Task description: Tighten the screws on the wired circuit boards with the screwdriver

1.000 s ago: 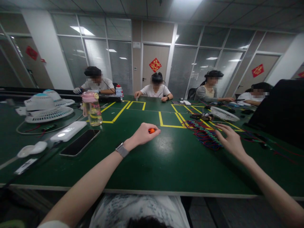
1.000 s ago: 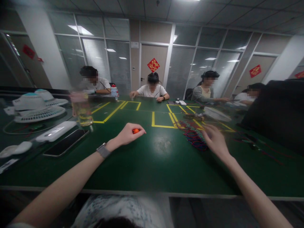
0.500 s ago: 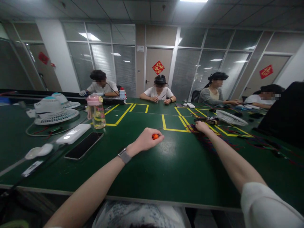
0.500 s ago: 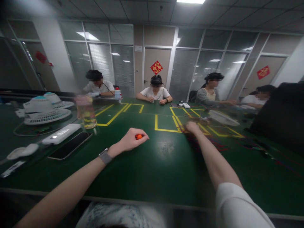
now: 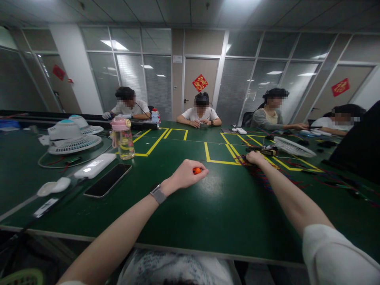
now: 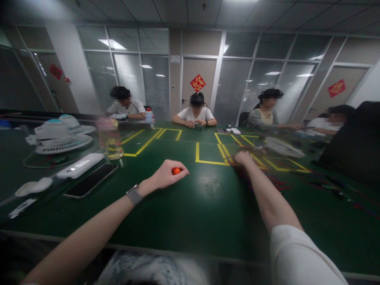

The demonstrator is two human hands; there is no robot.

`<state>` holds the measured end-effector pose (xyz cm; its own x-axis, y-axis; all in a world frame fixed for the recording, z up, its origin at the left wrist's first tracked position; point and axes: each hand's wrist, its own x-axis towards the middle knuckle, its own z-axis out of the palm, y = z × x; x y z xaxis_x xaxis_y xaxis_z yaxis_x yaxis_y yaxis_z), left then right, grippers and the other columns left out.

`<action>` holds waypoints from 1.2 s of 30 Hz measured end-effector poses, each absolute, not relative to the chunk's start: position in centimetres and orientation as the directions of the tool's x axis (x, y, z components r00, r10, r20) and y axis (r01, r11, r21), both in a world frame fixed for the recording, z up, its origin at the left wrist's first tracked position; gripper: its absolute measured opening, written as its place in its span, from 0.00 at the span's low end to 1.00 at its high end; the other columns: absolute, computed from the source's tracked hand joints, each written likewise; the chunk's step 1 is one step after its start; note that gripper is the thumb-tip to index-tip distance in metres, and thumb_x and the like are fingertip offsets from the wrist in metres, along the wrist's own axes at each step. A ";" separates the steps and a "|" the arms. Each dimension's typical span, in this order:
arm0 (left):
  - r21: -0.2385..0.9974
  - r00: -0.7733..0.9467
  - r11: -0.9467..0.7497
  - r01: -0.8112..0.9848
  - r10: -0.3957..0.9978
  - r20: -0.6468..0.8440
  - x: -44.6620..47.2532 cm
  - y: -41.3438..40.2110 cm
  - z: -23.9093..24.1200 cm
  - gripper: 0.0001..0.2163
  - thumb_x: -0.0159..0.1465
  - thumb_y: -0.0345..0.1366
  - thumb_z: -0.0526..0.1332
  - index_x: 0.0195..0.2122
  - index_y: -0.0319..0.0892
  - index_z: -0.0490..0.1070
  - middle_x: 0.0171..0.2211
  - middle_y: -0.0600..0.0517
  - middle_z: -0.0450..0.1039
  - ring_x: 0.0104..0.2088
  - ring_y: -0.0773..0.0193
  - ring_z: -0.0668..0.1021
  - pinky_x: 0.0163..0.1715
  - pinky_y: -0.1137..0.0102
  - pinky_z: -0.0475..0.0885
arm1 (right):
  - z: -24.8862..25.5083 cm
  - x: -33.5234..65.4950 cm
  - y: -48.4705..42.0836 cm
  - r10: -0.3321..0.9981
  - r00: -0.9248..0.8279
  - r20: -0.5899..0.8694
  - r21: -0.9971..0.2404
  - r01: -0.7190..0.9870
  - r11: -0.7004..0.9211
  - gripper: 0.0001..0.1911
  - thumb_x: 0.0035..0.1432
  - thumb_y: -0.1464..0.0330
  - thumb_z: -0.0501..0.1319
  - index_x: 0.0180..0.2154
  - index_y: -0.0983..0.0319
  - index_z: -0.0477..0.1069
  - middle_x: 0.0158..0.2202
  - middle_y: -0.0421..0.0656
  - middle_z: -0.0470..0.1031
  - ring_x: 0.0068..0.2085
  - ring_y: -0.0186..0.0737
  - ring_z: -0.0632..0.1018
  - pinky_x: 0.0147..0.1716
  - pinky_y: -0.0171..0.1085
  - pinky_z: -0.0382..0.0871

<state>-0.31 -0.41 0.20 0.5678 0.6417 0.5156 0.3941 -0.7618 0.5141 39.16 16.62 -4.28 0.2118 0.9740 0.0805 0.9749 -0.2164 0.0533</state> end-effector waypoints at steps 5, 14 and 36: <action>0.510 0.565 -0.762 0.399 0.642 0.518 -0.3 -0.4 0.1 0.13 0.63 0.41 0.57 0.33 0.37 0.77 0.31 0.51 0.77 0.30 0.68 0.75 0.33 0.73 0.68 | -4.2 39.0 16.7 0.974 0.222 0.036 0.102 0.969 -0.225 0.17 0.63 0.62 0.57 0.51 0.63 0.67 0.54 0.48 0.67 0.53 0.47 0.70 0.52 0.53 0.64; 0.503 0.567 -0.766 0.400 0.638 0.521 -0.3 -0.5 0.2 0.13 0.63 0.41 0.57 0.33 0.38 0.77 0.31 0.51 0.77 0.29 0.68 0.75 0.33 0.73 0.67 | -4.3 38.4 16.7 0.963 0.270 0.016 0.104 0.957 -0.270 0.18 0.63 0.60 0.56 0.51 0.63 0.68 0.57 0.49 0.65 0.57 0.49 0.66 0.54 0.53 0.60; 0.500 0.570 -0.767 0.402 0.637 0.519 -0.1 -0.6 0.2 0.14 0.63 0.41 0.57 0.33 0.37 0.78 0.30 0.50 0.77 0.28 0.68 0.75 0.32 0.74 0.67 | -3.3 35.1 18.1 0.982 0.185 -0.030 0.052 0.982 -0.183 0.17 0.63 0.61 0.57 0.50 0.63 0.68 0.54 0.48 0.68 0.54 0.47 0.69 0.53 0.54 0.62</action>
